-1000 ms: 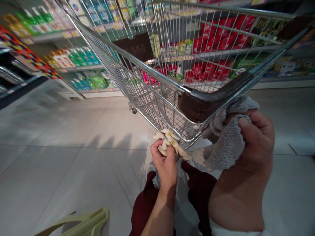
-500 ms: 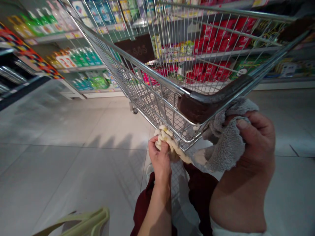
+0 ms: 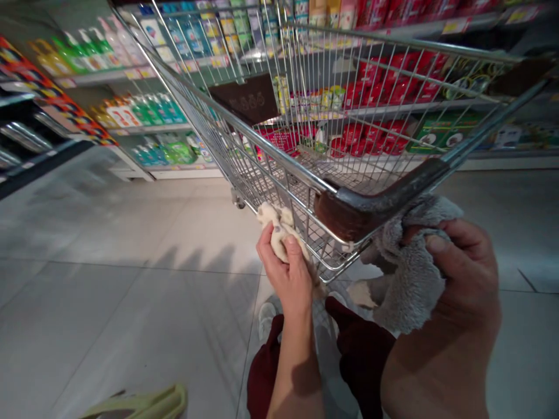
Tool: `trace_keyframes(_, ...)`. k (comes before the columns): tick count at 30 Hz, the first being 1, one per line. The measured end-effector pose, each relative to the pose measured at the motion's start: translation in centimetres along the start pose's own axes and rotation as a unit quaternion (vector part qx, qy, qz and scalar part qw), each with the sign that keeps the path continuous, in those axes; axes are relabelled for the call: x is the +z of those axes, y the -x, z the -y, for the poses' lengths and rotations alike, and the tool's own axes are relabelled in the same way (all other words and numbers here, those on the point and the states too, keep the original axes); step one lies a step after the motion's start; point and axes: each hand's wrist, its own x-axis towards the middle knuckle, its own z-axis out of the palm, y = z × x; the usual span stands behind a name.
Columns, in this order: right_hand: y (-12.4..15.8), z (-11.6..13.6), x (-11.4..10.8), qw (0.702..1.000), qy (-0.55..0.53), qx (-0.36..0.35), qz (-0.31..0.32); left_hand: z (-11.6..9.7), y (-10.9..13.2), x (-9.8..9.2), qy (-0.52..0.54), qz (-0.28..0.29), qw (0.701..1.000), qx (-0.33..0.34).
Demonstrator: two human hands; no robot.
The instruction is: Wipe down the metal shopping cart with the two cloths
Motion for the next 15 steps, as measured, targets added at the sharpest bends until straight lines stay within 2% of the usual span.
trace_keyframes(3,-0.3,0.0,-0.1,1.000,0.010,0.009,-0.004,1.7,-0.2,-0.9,0.038,-0.019,0.995,-0.094)
trace_keyframes(5,-0.4,0.1,-0.2,0.999,0.017,0.017,0.021,0.8,-0.2,-1.5,0.053,-0.057,0.994,-0.076)
trace_keyframes(7,-0.5,0.1,-0.1,0.998,0.013,0.021,0.053,-1.9,-0.4,-1.7,0.050,-0.096,0.994,0.003)
trace_keyframes(9,-0.6,0.1,0.0,0.998,-0.007,0.009,0.064,-5.5,-0.9,-1.2,0.050,-0.129,0.984,0.116)
trace_keyframes(11,-0.8,0.2,0.2,0.998,-0.014,-0.015,0.064,-8.6,-1.7,0.0,0.039,-0.119,0.966,0.227)
trace_keyframes(13,-1.0,0.3,0.3,0.997,0.002,-0.028,0.074,-9.9,-2.8,1.6,0.017,-0.100,0.949,0.298)
trace_keyframes(15,-1.3,0.4,0.4,0.994,0.017,-0.034,0.098,-8.6,-3.6,2.8,0.007,-0.115,0.943,0.314)
